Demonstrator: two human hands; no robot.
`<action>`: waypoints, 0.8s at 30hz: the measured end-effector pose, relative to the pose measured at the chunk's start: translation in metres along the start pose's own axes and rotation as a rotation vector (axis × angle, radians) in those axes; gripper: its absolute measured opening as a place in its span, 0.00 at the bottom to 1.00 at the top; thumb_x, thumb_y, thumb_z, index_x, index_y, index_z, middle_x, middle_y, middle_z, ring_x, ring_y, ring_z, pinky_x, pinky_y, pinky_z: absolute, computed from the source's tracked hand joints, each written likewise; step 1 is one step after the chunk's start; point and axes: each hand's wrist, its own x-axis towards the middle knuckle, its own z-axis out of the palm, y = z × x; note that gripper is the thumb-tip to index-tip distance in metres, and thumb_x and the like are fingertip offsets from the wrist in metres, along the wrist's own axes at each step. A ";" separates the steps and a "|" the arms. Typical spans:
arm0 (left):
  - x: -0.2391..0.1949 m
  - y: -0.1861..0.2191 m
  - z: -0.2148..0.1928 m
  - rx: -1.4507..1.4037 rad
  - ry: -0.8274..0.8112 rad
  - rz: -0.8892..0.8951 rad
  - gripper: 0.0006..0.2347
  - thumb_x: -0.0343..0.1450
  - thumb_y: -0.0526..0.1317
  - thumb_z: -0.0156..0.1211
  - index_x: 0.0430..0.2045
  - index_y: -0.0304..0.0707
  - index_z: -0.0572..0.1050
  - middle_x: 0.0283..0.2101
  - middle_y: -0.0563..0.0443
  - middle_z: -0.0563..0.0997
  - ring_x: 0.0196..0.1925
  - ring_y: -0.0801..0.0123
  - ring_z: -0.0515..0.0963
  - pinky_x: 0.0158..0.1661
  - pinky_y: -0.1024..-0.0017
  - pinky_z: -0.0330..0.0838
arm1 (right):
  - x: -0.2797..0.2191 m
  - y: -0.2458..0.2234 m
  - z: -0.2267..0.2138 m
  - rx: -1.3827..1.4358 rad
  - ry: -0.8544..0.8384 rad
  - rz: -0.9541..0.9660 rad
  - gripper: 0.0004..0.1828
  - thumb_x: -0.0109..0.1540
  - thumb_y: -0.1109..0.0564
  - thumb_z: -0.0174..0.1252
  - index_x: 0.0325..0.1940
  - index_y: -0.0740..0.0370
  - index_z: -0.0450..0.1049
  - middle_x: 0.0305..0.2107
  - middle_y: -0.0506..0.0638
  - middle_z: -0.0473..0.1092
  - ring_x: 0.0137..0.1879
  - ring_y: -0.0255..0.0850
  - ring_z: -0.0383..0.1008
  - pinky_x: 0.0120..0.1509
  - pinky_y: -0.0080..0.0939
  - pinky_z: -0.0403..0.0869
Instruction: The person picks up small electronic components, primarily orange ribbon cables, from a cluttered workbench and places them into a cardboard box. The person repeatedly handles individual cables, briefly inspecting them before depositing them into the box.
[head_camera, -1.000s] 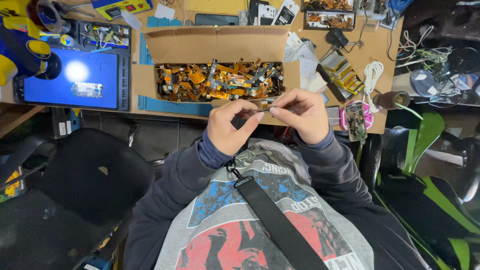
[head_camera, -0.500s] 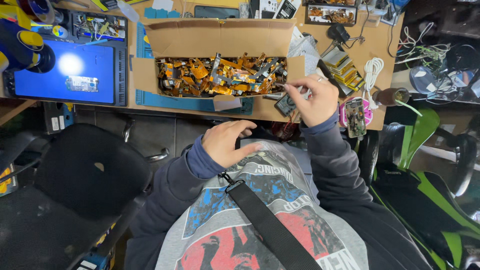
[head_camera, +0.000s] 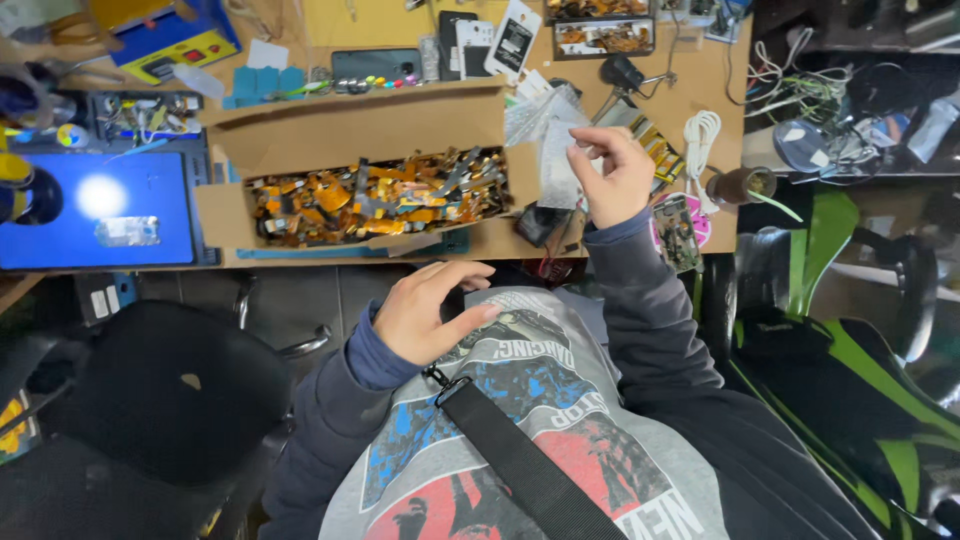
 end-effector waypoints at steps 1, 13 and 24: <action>0.005 0.001 0.003 -0.005 -0.015 0.008 0.17 0.70 0.50 0.66 0.48 0.41 0.78 0.40 0.47 0.86 0.44 0.54 0.85 0.46 0.58 0.79 | 0.000 0.022 -0.004 -0.010 0.013 0.006 0.10 0.59 0.62 0.72 0.44 0.55 0.84 0.31 0.51 0.76 0.34 0.36 0.73 0.31 0.29 0.65; 0.043 0.024 0.039 -0.042 -0.088 -0.069 0.17 0.72 0.45 0.62 0.52 0.37 0.75 0.45 0.46 0.83 0.48 0.57 0.83 0.49 0.61 0.76 | 0.093 0.249 -0.027 -0.299 -0.144 0.596 0.08 0.59 0.45 0.70 0.39 0.46 0.84 0.30 0.39 0.78 0.38 0.33 0.78 0.49 0.38 0.78; 0.064 0.025 0.069 -0.059 -0.020 -0.284 0.15 0.72 0.48 0.59 0.47 0.40 0.78 0.43 0.51 0.86 0.47 0.63 0.85 0.50 0.65 0.76 | 0.125 0.363 0.011 -0.559 -0.488 0.240 0.23 0.64 0.40 0.63 0.60 0.48 0.75 0.53 0.57 0.74 0.59 0.60 0.71 0.61 0.62 0.69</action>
